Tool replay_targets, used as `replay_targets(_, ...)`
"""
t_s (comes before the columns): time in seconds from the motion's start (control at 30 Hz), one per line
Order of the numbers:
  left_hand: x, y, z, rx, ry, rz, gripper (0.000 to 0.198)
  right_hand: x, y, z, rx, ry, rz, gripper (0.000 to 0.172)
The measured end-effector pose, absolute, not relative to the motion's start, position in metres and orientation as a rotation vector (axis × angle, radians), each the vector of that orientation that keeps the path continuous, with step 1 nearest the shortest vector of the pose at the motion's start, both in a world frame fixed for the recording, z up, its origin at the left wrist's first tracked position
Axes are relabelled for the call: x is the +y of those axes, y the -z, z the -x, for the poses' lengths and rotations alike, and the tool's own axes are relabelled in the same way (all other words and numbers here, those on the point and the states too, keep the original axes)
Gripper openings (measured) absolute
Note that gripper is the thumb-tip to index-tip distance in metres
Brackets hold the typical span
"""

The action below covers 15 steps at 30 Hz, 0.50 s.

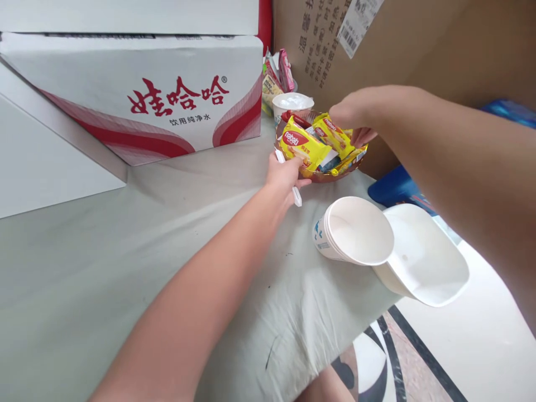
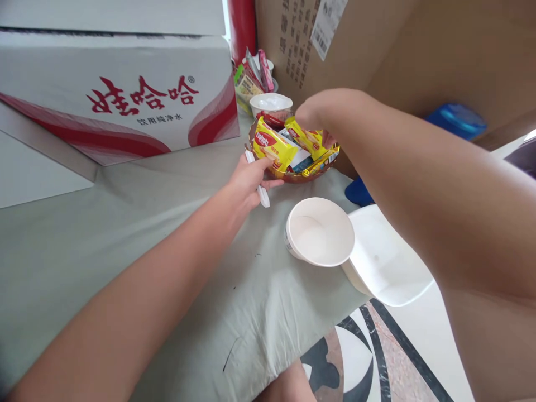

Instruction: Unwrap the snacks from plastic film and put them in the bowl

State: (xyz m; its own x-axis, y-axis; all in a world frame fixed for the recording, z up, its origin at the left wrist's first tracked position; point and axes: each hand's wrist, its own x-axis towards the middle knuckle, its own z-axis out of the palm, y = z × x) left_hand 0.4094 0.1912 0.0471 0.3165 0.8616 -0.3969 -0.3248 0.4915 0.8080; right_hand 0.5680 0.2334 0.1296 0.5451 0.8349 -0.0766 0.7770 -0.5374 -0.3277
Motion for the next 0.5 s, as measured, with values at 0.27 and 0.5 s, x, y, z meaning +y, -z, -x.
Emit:
replay_targets(0.27, 0.205, -0.042, -0.420, 0.996, -0.912, -0.648, 0.043, 0.215, -0.118, -0.556, -1.277, -0.415, 2.765, 0.050)
replay_targets(0.5, 0.172, -0.064, -0.366, 1.080, -0.892, -0.645, 0.028, 0.173, -0.147, -0.539, -1.595, 0.035, 2.446, 0.035)
